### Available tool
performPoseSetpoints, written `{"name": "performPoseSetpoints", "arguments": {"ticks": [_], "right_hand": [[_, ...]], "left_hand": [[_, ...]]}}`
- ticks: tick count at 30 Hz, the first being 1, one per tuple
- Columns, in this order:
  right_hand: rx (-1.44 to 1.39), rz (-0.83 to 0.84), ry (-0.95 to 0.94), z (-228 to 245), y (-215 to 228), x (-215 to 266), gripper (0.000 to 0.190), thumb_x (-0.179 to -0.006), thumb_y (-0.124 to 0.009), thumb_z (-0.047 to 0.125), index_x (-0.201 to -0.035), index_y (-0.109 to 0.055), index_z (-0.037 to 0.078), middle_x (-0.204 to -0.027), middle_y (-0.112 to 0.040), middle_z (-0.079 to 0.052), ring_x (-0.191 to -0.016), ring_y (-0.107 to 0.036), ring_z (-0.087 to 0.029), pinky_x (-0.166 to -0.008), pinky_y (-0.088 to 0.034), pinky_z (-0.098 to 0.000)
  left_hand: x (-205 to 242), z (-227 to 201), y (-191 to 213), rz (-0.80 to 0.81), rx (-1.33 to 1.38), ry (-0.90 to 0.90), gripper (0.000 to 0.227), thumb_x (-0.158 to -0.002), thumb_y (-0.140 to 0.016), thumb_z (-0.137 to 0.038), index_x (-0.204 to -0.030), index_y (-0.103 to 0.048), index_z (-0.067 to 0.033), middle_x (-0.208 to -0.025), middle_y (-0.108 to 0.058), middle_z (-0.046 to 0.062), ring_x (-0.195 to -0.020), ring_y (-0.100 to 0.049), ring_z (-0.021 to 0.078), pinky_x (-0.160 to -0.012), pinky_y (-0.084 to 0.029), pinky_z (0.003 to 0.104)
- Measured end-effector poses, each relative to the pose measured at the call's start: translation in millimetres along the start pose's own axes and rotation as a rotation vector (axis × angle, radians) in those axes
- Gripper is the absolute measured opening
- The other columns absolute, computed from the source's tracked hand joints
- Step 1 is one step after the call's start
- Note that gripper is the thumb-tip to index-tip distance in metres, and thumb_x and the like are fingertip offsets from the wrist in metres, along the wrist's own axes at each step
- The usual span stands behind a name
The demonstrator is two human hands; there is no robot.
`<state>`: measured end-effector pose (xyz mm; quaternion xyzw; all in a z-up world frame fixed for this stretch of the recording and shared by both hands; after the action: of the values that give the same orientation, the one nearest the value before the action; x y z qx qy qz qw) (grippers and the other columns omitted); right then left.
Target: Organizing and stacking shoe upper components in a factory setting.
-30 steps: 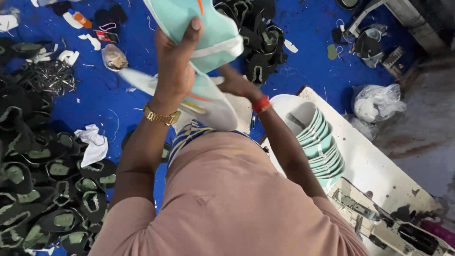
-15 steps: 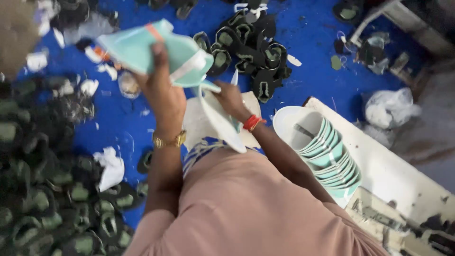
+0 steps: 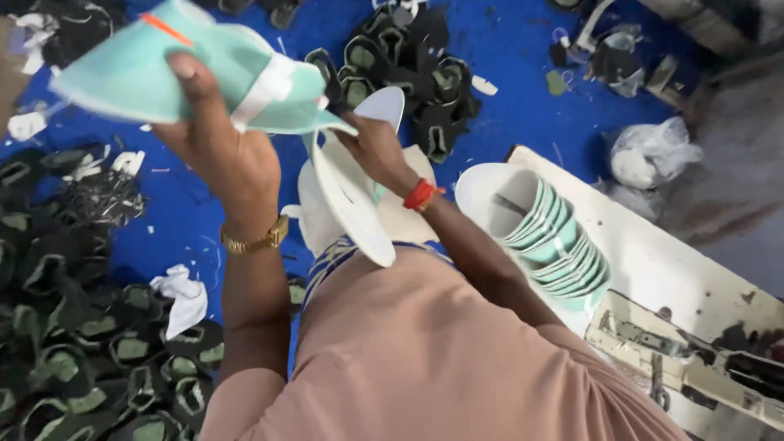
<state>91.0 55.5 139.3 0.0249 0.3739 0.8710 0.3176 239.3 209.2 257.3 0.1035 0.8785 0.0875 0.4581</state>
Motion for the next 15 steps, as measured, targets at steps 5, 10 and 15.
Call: {"name": "performPoseSetpoints", "arguments": {"ticks": [5,10,15], "right_hand": [[0.073,-0.101,0.089,-3.9,-8.1,-3.7,0.033,-0.088,-0.070,0.010,-0.121,-0.066,0.007,-0.096,-0.072,-0.018,-0.084,-0.070,-0.038,-0.073,-0.054,-0.0458],[0.060,-0.082,0.062,0.3,-21.2,-5.8,0.028,-0.091,-0.075,0.015,-0.115,-0.067,0.005,-0.091,-0.071,-0.018,-0.077,-0.068,-0.038,-0.067,-0.052,-0.0457],[0.025,-0.237,0.162,61.9,41.6,3.2,0.024,-0.089,-0.072,0.012,-0.112,-0.065,0.006,-0.088,-0.070,-0.018,-0.077,-0.067,-0.039,-0.066,-0.052,-0.0475]], "left_hand": [[-24.9,-3.8,8.4,0.057,0.714,0.336,0.031,-0.122,-0.057,-0.021,-0.152,-0.053,-0.0144,-0.141,-0.050,0.015,-0.132,-0.059,0.0250,-0.113,-0.053,0.039],[-48.6,-45.5,13.1,0.041,-0.221,-0.175,0.050,-0.115,-0.061,-0.008,-0.159,-0.040,-0.0178,-0.147,-0.049,0.014,-0.137,-0.056,0.0308,-0.116,-0.047,0.046],[-55.0,-50.1,25.4,0.005,-0.025,-0.235,0.060,-0.124,-0.059,-0.006,-0.165,-0.029,-0.0384,-0.158,-0.031,0.000,-0.144,-0.048,0.0202,-0.122,-0.047,0.033]]}}
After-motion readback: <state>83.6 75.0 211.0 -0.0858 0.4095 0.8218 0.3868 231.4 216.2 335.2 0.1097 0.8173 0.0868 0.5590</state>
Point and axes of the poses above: each hand's wrist, its own x-axis away from the middle knuckle, its own y-axis out of the back of the hand, z = x × y, the point moved 6 cm from there along -x, towards the middle knuckle
